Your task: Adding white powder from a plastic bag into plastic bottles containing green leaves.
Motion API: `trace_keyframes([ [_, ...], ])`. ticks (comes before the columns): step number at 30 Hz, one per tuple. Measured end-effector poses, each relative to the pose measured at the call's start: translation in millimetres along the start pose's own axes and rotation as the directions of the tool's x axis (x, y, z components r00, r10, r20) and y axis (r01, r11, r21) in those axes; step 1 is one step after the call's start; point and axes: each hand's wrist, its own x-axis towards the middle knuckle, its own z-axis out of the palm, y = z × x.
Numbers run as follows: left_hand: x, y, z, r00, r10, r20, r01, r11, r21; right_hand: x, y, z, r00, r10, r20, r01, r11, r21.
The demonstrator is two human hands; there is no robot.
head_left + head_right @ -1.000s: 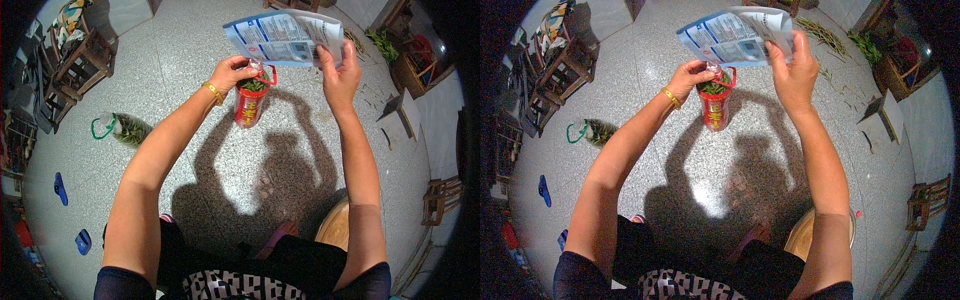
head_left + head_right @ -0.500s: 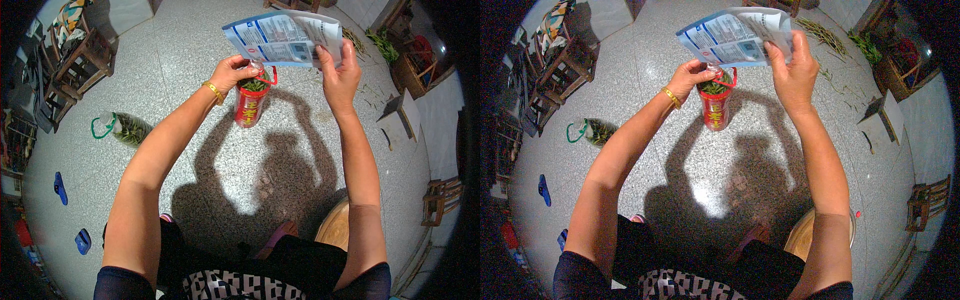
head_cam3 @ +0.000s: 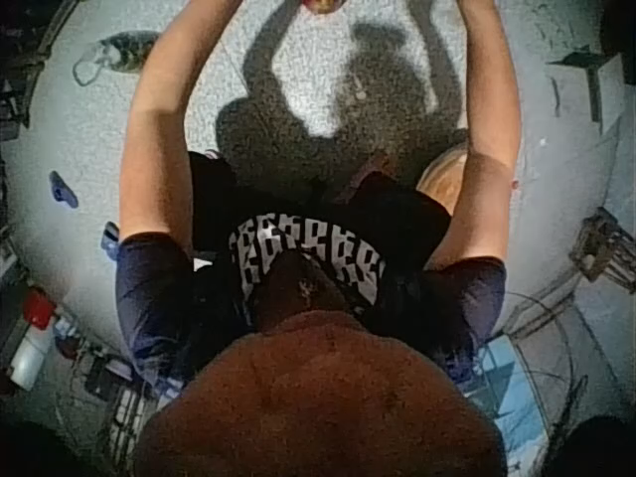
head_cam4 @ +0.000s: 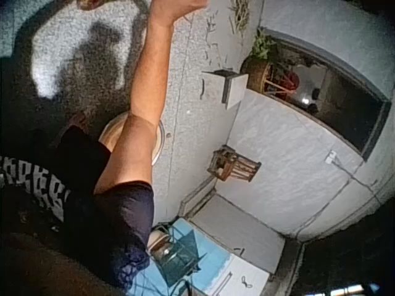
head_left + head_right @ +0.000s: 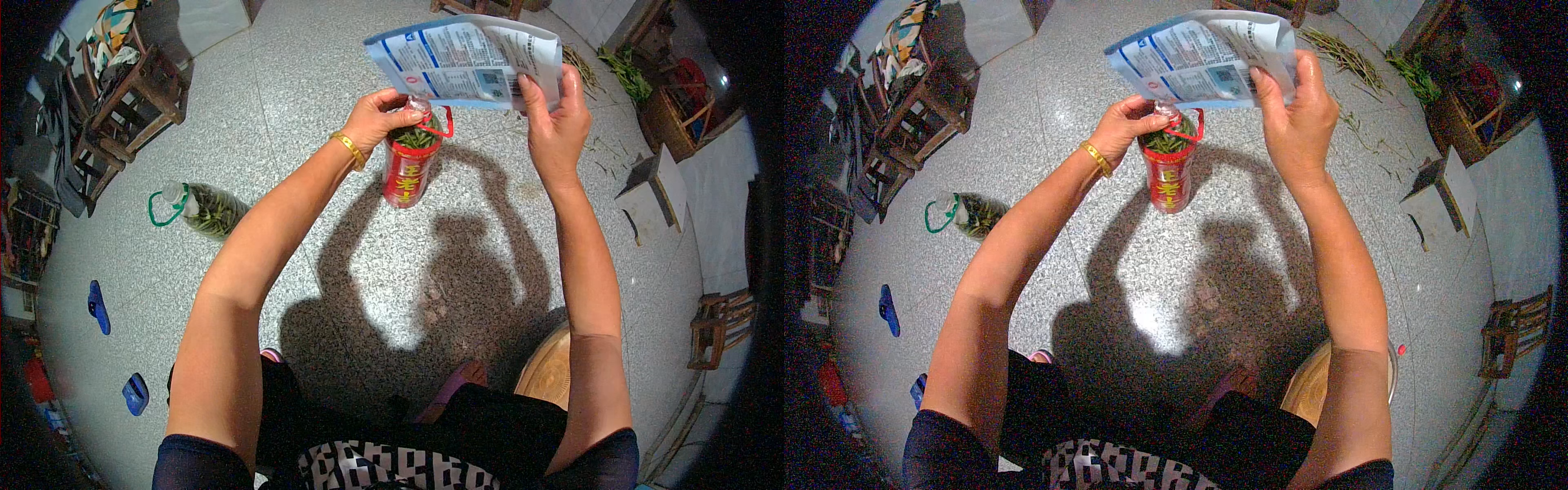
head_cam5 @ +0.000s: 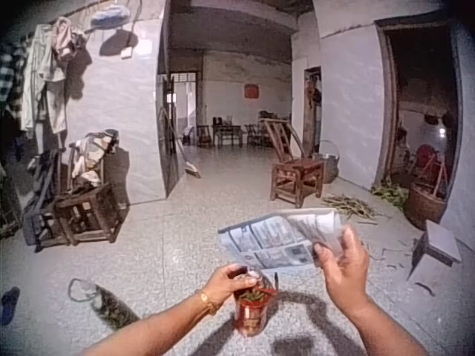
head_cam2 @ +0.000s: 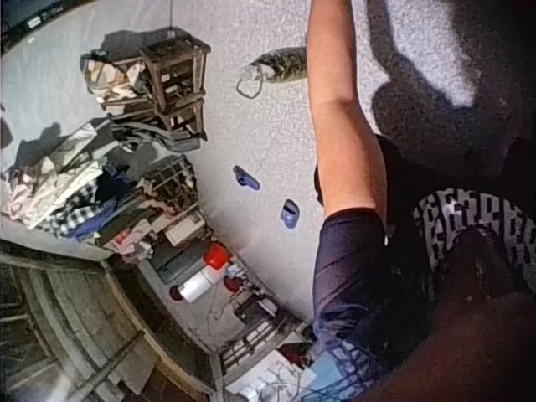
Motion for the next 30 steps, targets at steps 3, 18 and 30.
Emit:
trace_keyframes([
  [3,-2,1,-1,1.000,-0.027,-0.007,0.027,1.000,0.001,-1,-1,0,1.000,-0.003,0.018,0.004,1.000,-0.031],
  [18,-2,1,0,1.000,-0.017,0.000,0.017,1.000,0.002,3,-5,0,0.999,-0.031,0.033,0.032,0.999,-0.033],
  [30,-2,-1,-3,1.000,-0.023,-0.010,0.023,1.000,-0.001,8,-9,1,0.996,-0.057,0.063,0.059,0.998,-0.038],
])
